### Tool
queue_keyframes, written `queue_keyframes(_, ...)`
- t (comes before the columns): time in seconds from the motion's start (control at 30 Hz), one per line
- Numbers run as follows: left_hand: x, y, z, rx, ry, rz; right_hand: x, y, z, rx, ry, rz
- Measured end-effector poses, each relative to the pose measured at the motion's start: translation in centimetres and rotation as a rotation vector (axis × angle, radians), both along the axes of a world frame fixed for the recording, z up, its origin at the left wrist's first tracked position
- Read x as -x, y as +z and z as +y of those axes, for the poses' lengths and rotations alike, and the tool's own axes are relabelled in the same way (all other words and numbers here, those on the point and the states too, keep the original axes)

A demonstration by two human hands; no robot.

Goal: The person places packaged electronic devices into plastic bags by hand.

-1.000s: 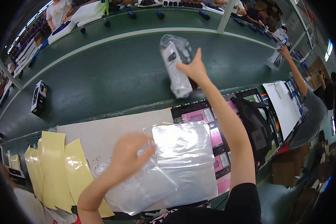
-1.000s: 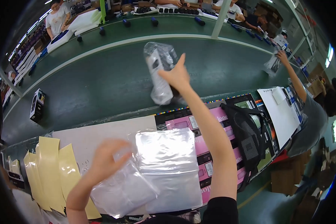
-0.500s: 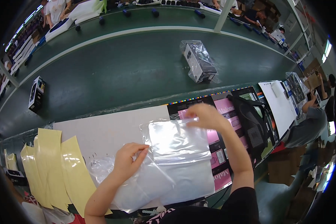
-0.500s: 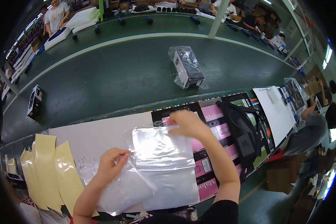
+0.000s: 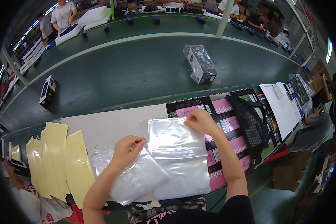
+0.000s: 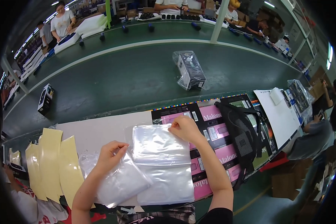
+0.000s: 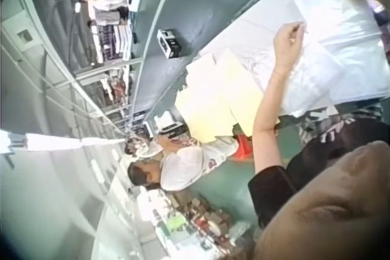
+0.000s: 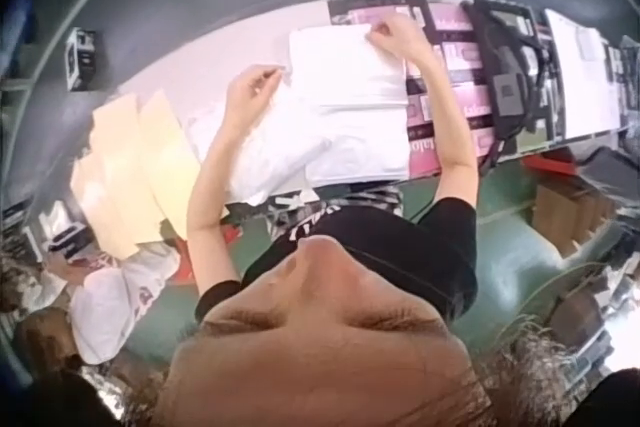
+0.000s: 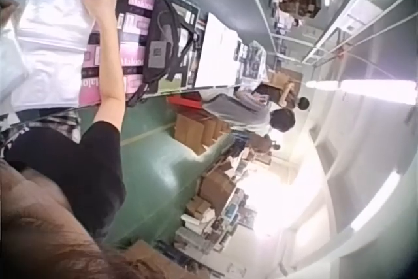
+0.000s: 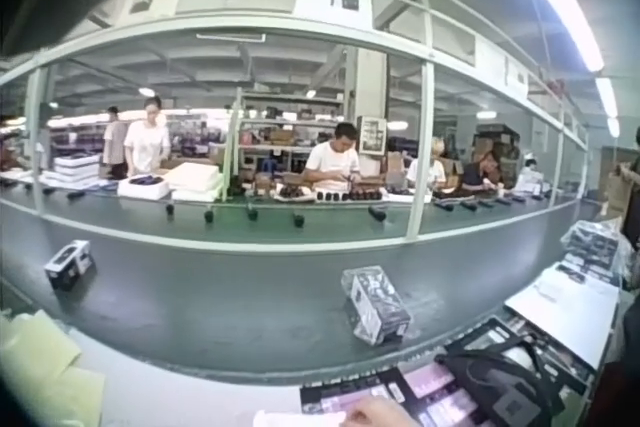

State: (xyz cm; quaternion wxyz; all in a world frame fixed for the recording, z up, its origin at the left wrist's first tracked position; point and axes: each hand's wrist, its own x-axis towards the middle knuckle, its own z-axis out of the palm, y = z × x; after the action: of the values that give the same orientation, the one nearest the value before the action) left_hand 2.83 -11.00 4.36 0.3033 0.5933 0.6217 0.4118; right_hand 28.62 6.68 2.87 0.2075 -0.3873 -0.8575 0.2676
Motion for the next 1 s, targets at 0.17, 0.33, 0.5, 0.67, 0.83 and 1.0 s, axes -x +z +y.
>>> queue_keyframes(0.17,0.0,-0.2,0.1,0.012,0.031,0.012,-0.4,0.7,0.3,0.116,0.025,-0.058)
queue_keyframes(0.33,0.0,-0.1,0.1,0.020,0.028,-0.012,-0.3,1.5,0.0,0.068,0.007,-0.028)
queue_keyframes(0.5,0.0,0.0,0.0,0.021,0.035,-0.023,0.2,3.1,-1.0,-0.177,0.123,0.055)
queue_keyframes(0.67,-0.1,0.0,-0.2,0.020,0.041,-0.017,0.4,6.4,-2.5,-0.171,0.239,0.141)
queue_keyframes(0.83,0.0,0.0,-0.4,0.038,0.040,-0.010,0.4,9.9,-5.2,-0.100,0.495,0.194)
queue_keyframes(1.0,-0.4,-0.2,0.0,0.027,0.044,-0.025,-0.5,12.0,-8.4,0.046,0.746,0.145)
